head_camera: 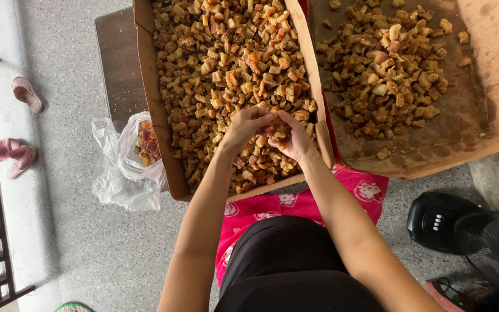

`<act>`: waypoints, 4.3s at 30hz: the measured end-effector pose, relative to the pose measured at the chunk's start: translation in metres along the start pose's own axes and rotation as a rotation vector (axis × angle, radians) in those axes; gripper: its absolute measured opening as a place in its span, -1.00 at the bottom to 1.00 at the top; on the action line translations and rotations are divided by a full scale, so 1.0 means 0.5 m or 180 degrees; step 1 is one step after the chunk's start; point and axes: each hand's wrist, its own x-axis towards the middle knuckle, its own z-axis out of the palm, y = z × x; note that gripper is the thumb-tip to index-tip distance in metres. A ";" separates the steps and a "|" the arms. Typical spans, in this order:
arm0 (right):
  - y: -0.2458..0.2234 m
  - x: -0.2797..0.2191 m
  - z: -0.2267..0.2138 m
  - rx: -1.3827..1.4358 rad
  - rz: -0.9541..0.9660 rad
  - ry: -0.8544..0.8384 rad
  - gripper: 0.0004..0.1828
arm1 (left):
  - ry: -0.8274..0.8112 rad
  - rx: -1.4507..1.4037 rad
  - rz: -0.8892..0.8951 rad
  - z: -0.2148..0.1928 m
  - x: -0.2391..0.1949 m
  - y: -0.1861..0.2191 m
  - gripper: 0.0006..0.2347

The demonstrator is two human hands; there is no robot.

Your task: The person sorts small, cubed pieces of food from a large cardboard box into a smaller box using their hands. They scoop handfuls of the food, sift through them, and transfer the pieces to the second box.

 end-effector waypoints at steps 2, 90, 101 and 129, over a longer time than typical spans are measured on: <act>0.000 -0.001 -0.001 -0.0060 0.0084 -0.0053 -0.66 | -0.0262 -0.0299 -0.0009 -0.014 0.001 -0.002 -0.84; -0.014 0.001 -0.011 0.1545 -0.0397 -0.0338 -0.61 | 0.1434 0.3375 0.0622 -0.143 0.023 -0.109 -0.86; -0.002 0.002 -0.030 0.1184 -0.0422 -0.0400 -0.48 | -0.0044 0.1947 0.1052 0.033 -0.032 0.070 -0.72; -0.538 0.009 -0.157 0.0806 -0.1725 0.1285 -0.41 | 0.1384 0.4087 0.0381 -0.073 -0.032 -0.124 -0.29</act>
